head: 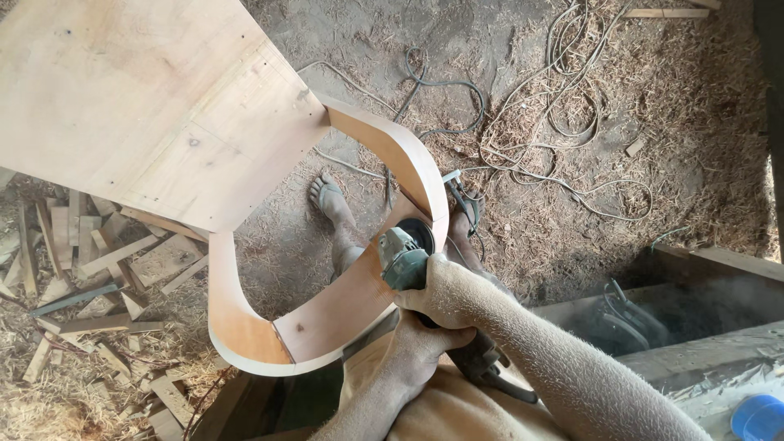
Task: The person uses an angle grinder with a sanding disc to smooth the curved edges of a wooden chair. They move the tool along the seat and backrest, generating dust as they work.
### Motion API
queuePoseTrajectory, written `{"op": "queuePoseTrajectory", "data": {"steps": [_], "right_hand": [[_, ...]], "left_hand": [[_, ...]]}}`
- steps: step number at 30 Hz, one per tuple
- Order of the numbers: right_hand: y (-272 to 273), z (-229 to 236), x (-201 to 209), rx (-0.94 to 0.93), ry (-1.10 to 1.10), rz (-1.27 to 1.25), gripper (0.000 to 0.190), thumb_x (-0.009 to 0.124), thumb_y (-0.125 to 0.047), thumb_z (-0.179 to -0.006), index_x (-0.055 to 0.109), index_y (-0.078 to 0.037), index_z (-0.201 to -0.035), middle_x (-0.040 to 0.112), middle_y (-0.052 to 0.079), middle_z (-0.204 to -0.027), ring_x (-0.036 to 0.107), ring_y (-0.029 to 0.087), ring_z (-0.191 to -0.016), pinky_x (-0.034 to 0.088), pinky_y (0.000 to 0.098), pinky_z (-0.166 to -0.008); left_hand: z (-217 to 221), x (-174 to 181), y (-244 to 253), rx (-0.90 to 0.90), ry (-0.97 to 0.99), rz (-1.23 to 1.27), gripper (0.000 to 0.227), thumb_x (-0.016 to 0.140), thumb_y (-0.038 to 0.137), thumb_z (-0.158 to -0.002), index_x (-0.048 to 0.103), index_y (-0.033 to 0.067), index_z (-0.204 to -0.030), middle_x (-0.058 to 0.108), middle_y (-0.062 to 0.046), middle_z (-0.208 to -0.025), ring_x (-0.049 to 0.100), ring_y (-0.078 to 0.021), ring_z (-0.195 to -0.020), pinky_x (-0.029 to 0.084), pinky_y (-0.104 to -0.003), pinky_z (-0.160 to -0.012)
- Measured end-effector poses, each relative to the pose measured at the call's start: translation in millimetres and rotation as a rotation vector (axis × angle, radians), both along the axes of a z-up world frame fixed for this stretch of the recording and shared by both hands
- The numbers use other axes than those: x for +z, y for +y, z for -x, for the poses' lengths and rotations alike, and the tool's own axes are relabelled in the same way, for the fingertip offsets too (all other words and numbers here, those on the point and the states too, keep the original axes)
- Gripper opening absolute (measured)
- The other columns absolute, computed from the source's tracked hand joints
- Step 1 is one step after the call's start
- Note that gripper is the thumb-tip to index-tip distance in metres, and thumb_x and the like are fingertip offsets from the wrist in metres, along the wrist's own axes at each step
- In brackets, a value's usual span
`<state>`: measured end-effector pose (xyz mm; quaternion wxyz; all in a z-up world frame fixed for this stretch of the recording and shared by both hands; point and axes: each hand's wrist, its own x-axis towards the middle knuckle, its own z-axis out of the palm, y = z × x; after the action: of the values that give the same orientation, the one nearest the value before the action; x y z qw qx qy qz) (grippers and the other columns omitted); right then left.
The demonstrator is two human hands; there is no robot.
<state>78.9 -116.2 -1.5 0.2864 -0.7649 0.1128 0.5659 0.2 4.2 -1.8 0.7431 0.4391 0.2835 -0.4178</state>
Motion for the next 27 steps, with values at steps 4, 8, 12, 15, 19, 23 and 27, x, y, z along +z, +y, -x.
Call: {"op": "queuePoseTrajectory", "data": {"steps": [4, 8, 12, 15, 19, 23, 27], "right_hand": [[-1, 5, -3, 0.003, 0.014, -0.024, 0.077, 0.073, -0.062, -0.082, 0.066, 0.005, -0.12, 0.074, 0.026, -0.105, 0.075, 0.035, -0.103, 0.057, 0.041, -0.095], [2, 8, -10, -0.042, 0.037, -0.177, 0.069, 0.071, -0.059, -0.081, 0.072, 0.001, -0.114, 0.077, 0.025, -0.102, 0.076, 0.033, -0.1, 0.057, 0.0409, -0.092], [8, 8, -14, -0.019, 0.063, -0.245, 0.061, 0.07, -0.056, -0.081, 0.076, -0.002, -0.109, 0.078, 0.022, -0.1, 0.077, 0.032, -0.097, 0.056, 0.0409, -0.091], [10, 5, -11, 0.09, -0.035, -0.141, 0.062, 0.069, -0.056, -0.085, 0.076, 0.001, -0.107, 0.076, 0.025, -0.097, 0.076, 0.035, -0.094, 0.057, 0.0424, -0.09], [10, -4, -10, 0.047, -0.057, -0.017, 0.067, 0.074, -0.058, -0.081, 0.073, 0.003, -0.108, 0.075, 0.026, -0.096, 0.076, 0.035, -0.096, 0.059, 0.0436, -0.087], [9, -10, -9, 0.042, -0.109, -0.013, 0.067, 0.074, -0.058, -0.08, 0.072, 0.002, -0.109, 0.075, 0.025, -0.098, 0.075, 0.035, -0.098, 0.059, 0.0436, -0.088], [8, -11, -7, 0.011, -0.087, 0.02, 0.066, 0.074, -0.057, -0.08, 0.071, 0.002, -0.11, 0.075, 0.024, -0.099, 0.075, 0.036, -0.099, 0.059, 0.0438, -0.088]], "left_hand": [[-2, 6, 2, -0.061, 0.004, -0.096, 0.066, 0.086, 0.004, -0.071, 0.054, -0.0034, -0.128, 0.068, -0.011, -0.114, 0.068, -0.0183, -0.105, 0.058, -0.031, -0.095], [-3, 14, 3, -0.032, 0.038, -0.116, 0.065, 0.086, 0.005, -0.073, 0.051, -0.003, -0.126, 0.068, -0.011, -0.111, 0.069, -0.0184, -0.101, 0.059, -0.031, -0.091], [-1, 16, 10, -0.08, 0.079, -0.187, 0.062, 0.086, 0.006, -0.074, 0.052, -0.0002, -0.125, 0.07, -0.009, -0.111, 0.07, -0.0175, -0.101, 0.059, -0.03, -0.091], [1, 7, 13, -0.028, 0.038, -0.064, 0.056, 0.085, 0.004, -0.072, 0.061, -0.0026, -0.121, 0.071, -0.011, -0.11, 0.071, -0.0189, -0.101, 0.059, -0.032, -0.092], [1, -17, 12, 0.006, -0.075, 0.006, 0.054, 0.088, 0.001, -0.072, 0.064, -0.0024, -0.121, 0.072, -0.01, -0.11, 0.069, -0.0189, -0.103, 0.058, -0.033, -0.095], [1, -28, 7, 0.087, -0.091, 0.088, 0.058, 0.089, 0.001, -0.071, 0.063, -0.0002, -0.123, 0.071, -0.008, -0.112, 0.068, -0.0184, -0.105, 0.056, -0.034, -0.096], [-4, -22, 7, 0.061, -0.026, 0.085, 0.056, 0.087, 0.0, -0.072, 0.062, 0.0024, -0.123, 0.071, -0.006, -0.111, 0.068, -0.0178, -0.105, 0.056, -0.034, -0.098]]}}
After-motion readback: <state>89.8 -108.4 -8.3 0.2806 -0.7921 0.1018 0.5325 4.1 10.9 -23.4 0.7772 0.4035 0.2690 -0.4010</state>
